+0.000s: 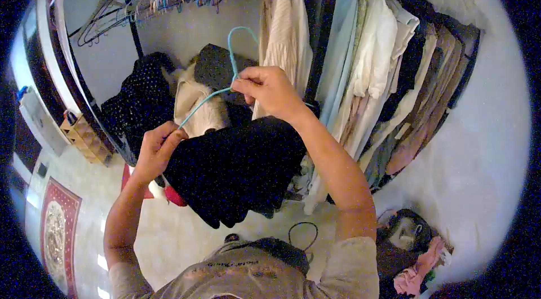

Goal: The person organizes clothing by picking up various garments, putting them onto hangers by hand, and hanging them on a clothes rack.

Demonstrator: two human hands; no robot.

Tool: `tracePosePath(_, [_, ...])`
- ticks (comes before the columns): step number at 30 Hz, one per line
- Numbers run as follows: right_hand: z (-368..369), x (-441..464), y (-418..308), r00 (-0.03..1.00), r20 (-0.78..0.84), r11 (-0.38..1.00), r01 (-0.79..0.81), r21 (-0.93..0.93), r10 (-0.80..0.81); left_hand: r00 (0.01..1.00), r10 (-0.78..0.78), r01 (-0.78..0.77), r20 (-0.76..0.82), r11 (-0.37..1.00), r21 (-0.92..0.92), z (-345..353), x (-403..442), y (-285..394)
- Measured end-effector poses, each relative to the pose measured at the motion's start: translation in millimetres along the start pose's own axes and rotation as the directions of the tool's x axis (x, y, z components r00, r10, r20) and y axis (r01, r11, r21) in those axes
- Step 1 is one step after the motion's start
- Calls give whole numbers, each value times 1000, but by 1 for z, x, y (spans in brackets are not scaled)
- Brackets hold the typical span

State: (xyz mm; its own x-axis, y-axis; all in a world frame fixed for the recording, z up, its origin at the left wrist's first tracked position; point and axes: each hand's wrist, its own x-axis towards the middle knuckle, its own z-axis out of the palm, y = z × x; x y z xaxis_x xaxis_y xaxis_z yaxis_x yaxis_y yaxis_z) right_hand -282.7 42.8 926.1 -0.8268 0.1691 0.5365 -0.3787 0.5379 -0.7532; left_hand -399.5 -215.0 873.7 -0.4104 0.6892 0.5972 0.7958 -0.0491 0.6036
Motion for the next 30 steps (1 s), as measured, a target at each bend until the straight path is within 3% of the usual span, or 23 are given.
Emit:
tracePosePath(1, [-4, -1, -1, 1000, -11, 1000, -1, -30, 1, 1000, 2, -3, -17, 1000, -18, 0, 3, 7])
tracePosePath(5, [-34, -18, 9, 927, -307, 975, 223, -20, -218, 995, -17, 12, -97, 999, -51, -10, 14, 23])
tracePosePath(7, [-72, -47, 52, 857, -487, 977, 212, 38, -167, 990, -51, 42, -133, 997, -67, -25, 20, 34])
tracePosePath(9, [-89, -82, 112, 813, -582, 982, 110, 153, 0, 975, -38, 2, -217, 986, -166, -39, 31, 40])
tracePosePath(11, [-71, -113, 161, 839, -522, 957, 6, 289, 152, 968, -127, 89, -217, 980, -177, -58, 46, 62])
tracePosePath(13, [-31, -134, 190, 858, -376, 903, -200, 381, 349, 964, -141, 108, -225, 982, -154, -69, 64, 81])
tracePosePath(14, [-3, -144, 223, 872, -355, 915, -215, 342, 337, 959, -168, 109, -229, 962, -250, -73, 76, 81])
tracePosePath(17, [60, -147, 197, 871, -16, 750, -414, 517, 491, 933, -245, 135, -262, 916, -377, -88, 108, 101])
tracePosePath(19, [84, -135, 159, 858, 171, 722, -503, 475, 484, 929, -280, 145, -244, 879, -453, -96, 129, 109])
tracePosePath(21, [99, -114, 137, 870, 264, 828, -482, 286, 416, 939, -292, 143, -181, 811, -567, -101, 149, 111])
tracePosePath(24, [135, -104, 181, 957, 164, 939, -273, 210, 241, 938, -323, 163, -128, 733, -660, -95, 172, 124])
tracePosePath(26, [144, -105, 183, 947, 171, 926, -306, 220, 272, 958, -273, 138, -91, 714, -686, -98, 183, 126])
tracePosePath(28, [155, -108, 169, 840, 293, 854, -506, 121, 457, 990, -133, 73, -36, 732, -678, -109, 193, 120])
tracePosePath(30, [168, -114, 161, 726, 410, 780, -623, 51, 553, 985, -74, -21, -153, 842, -540, -113, 194, 124])
